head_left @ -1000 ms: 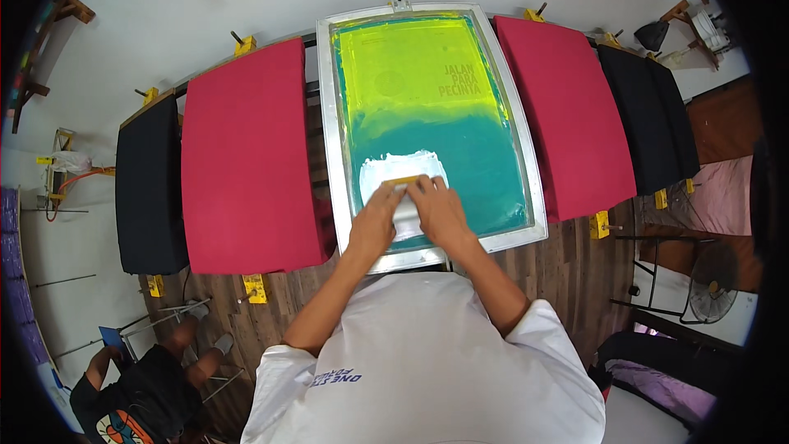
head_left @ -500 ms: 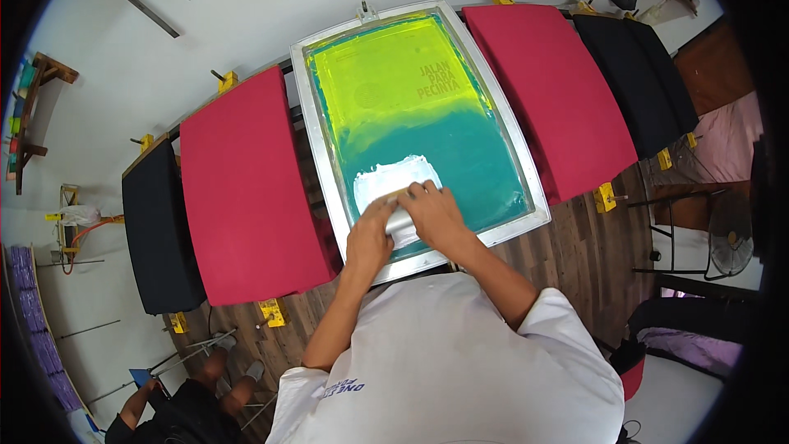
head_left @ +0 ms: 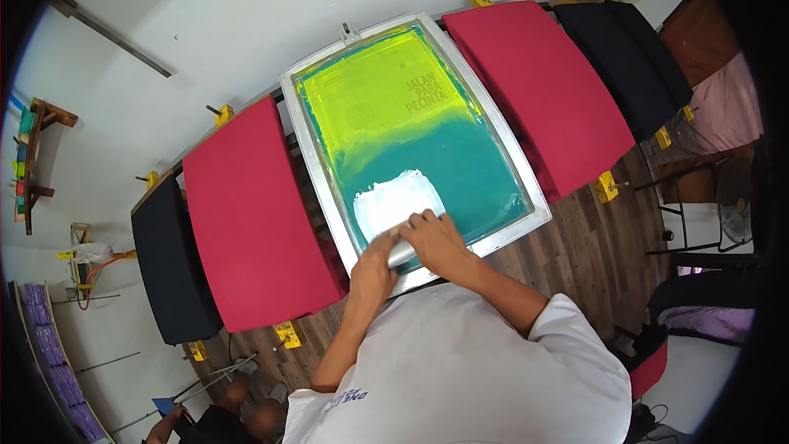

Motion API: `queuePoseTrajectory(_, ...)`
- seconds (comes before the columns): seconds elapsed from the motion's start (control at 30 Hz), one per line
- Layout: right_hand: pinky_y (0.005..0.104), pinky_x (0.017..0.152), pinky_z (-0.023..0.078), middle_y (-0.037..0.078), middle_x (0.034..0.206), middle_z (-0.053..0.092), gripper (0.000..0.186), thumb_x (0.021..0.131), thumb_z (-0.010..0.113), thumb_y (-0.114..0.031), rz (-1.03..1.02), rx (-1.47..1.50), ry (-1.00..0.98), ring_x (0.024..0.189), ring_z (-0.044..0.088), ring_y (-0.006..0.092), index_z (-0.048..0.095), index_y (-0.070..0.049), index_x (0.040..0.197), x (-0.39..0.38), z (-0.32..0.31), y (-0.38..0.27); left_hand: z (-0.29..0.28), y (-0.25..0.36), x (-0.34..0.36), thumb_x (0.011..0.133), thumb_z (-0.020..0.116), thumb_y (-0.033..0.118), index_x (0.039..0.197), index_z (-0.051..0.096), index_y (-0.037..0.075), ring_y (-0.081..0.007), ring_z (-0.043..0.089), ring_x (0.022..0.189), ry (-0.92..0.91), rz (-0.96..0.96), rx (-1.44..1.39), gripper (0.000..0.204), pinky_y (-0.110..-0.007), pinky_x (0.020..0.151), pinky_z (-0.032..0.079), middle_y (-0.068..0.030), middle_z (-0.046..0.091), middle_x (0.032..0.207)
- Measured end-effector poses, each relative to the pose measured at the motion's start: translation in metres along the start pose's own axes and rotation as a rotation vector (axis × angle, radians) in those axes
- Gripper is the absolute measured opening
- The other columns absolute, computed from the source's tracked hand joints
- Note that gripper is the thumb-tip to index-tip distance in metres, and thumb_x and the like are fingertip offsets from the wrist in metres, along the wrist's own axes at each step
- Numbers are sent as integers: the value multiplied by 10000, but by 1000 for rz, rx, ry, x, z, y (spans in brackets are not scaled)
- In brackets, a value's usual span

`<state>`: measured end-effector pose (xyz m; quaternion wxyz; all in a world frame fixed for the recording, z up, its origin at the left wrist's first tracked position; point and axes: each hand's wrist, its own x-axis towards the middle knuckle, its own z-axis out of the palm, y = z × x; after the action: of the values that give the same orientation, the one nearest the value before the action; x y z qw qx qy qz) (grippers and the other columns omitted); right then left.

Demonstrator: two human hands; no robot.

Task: Applying ink to a screen using a squeegee during the screen printing process.

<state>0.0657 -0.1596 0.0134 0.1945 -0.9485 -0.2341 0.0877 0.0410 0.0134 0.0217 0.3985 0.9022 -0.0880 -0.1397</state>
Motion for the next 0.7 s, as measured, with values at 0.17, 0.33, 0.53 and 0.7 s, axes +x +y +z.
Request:
queuePoseTrajectory(0.17,425,814,456,135,1183,575,321,806,595,-26,-9,-100,121,1093,548,300,629,-94,1118,13,31,11,21,-34,20,647,606,-163,1332,554,39,-417,476,1307,109,148,136,717,-433,1049,454,-252,493,1411)
queuePoseTrajectory(0.33,423,774,468,116,1109,586,321,790,632,-44,-60,-74,62,1090,547,294,646,-102,1106,-13,34,10,18,-17,-7,657,619,-145,1346,543,43,-409,501,1288,35,100,135,718,-437,1037,465,-231,501,1416)
queuePoseTrajectory(0.53,430,774,443,94,1068,606,302,784,617,-20,-10,-68,39,1024,565,281,645,-83,1078,9,1,6,7,-6,11,666,550,-160,1311,569,28,-390,548,1242,66,24,25,672,-412,1062,452,-230,559,1355)
queuePoseTrajectory(0.7,410,766,477,127,1149,570,350,773,656,-28,-22,-136,103,1152,521,292,621,-91,1116,3,37,13,25,-25,7,643,621,-163,1356,527,37,-382,456,1340,53,41,100,747,-417,1112,407,-233,455,1458)
